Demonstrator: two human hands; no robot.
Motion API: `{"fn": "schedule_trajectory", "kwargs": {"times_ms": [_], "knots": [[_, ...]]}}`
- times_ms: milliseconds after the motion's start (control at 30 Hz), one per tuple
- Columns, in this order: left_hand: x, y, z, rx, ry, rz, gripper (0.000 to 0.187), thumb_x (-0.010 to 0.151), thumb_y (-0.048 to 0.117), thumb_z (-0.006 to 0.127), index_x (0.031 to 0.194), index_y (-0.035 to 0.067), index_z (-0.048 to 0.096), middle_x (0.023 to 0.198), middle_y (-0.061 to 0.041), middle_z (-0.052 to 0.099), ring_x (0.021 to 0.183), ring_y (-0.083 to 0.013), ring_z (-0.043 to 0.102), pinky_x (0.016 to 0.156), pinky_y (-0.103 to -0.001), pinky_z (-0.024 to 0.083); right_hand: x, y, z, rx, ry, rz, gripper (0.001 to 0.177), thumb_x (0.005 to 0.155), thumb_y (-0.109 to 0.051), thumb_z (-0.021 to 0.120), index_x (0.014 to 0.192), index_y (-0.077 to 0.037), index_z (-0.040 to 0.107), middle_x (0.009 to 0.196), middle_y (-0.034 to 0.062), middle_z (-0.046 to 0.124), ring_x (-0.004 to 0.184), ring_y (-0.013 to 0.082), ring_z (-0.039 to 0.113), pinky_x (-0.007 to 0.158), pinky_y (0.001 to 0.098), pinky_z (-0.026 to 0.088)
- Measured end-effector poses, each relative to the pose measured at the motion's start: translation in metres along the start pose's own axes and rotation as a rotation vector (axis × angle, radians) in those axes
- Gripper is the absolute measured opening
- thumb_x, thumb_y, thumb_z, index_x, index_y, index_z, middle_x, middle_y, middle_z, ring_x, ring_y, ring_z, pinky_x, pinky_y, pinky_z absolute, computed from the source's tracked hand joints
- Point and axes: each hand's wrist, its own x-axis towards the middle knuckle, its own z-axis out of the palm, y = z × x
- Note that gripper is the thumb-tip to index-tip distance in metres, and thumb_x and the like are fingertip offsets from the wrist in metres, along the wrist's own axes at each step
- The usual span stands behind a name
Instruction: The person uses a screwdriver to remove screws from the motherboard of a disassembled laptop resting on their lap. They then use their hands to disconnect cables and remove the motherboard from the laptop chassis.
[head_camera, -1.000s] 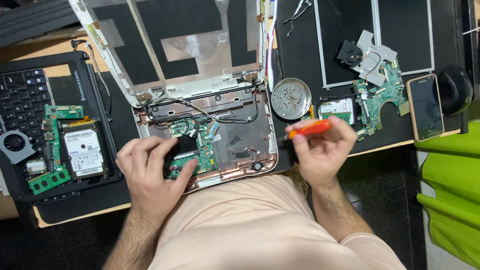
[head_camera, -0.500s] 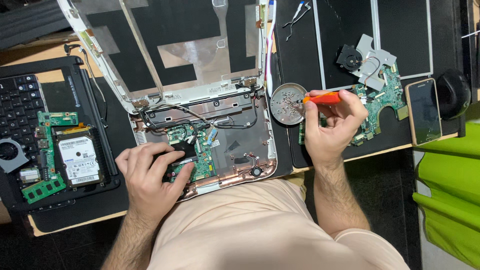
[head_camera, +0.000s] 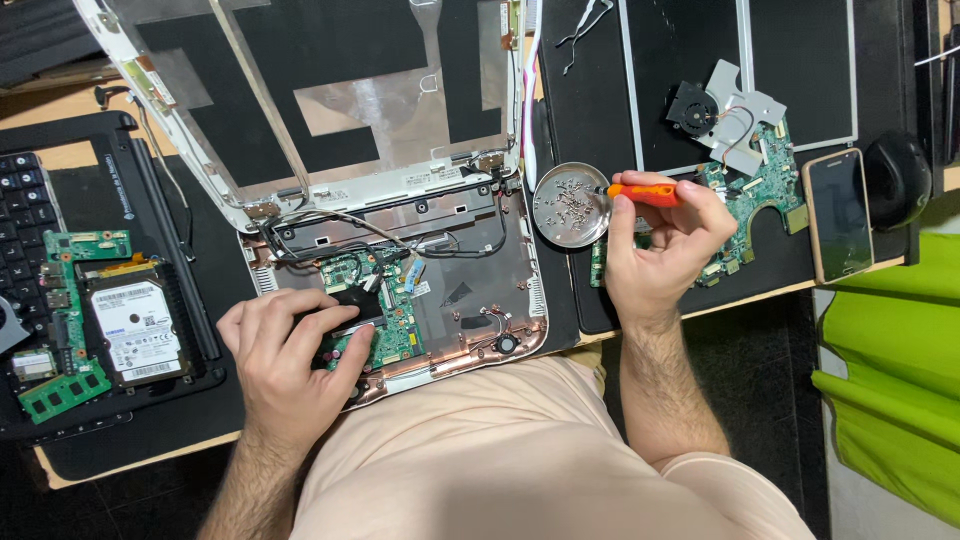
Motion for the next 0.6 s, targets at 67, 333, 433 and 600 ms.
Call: {"fn": "schedule_trajectory", "kwargs": {"times_ms": [67,333,433,600], "knots": [[0.0007,0.0006,-0.0003,0.000,0.001,0.002,0.016,0.108,0.028,0.100,0.114,0.018,0.089,0.122,-0.002,0.080,0.119,-0.0300,0.073,0.115,-0.053,0.040,0.0001,-0.0006,0.0006,0.004,0.004,0.004,0.061,0.118,0.023,0.072,0.154,-0.012,0.037,0.134,0.0339,0.074,0.124,0.0433,0.084,0.106,0.0422,0.072],[0.0021,0.0013,-0.0010,-0.009,-0.001,0.003,0.015,0.109,0.027,0.099,0.115,0.018,0.089,0.123,-0.001,0.080,0.117,-0.0308,0.072,0.115,-0.053,0.041,-0.0016,0.0027,0.0040,0.031,0.018,0.007,0.059,0.119,0.022,0.073,0.153,-0.012,0.038,0.136,0.0339,0.073,0.127,0.0440,0.083,0.113,0.0456,0.072],[0.0015,0.0009,0.0001,-0.009,0.011,0.006,0.016,0.108,0.027,0.100,0.113,0.018,0.089,0.121,-0.001,0.080,0.117,-0.0305,0.073,0.114,-0.052,0.041,-0.0015,0.0023,0.0033,0.000,-0.005,0.011,0.061,0.119,0.022,0.074,0.154,-0.012,0.038,0.139,0.0328,0.074,0.128,0.0424,0.085,0.108,0.0417,0.073],[0.0015,0.0006,0.0006,-0.005,0.018,0.006,0.015,0.107,0.027,0.100,0.112,0.018,0.089,0.121,-0.001,0.080,0.117,-0.0306,0.073,0.115,-0.052,0.041,-0.0003,0.0006,0.0035,0.002,0.009,0.015,0.060,0.119,0.021,0.073,0.154,-0.012,0.038,0.137,0.0338,0.074,0.126,0.0431,0.085,0.106,0.0425,0.073]]}}
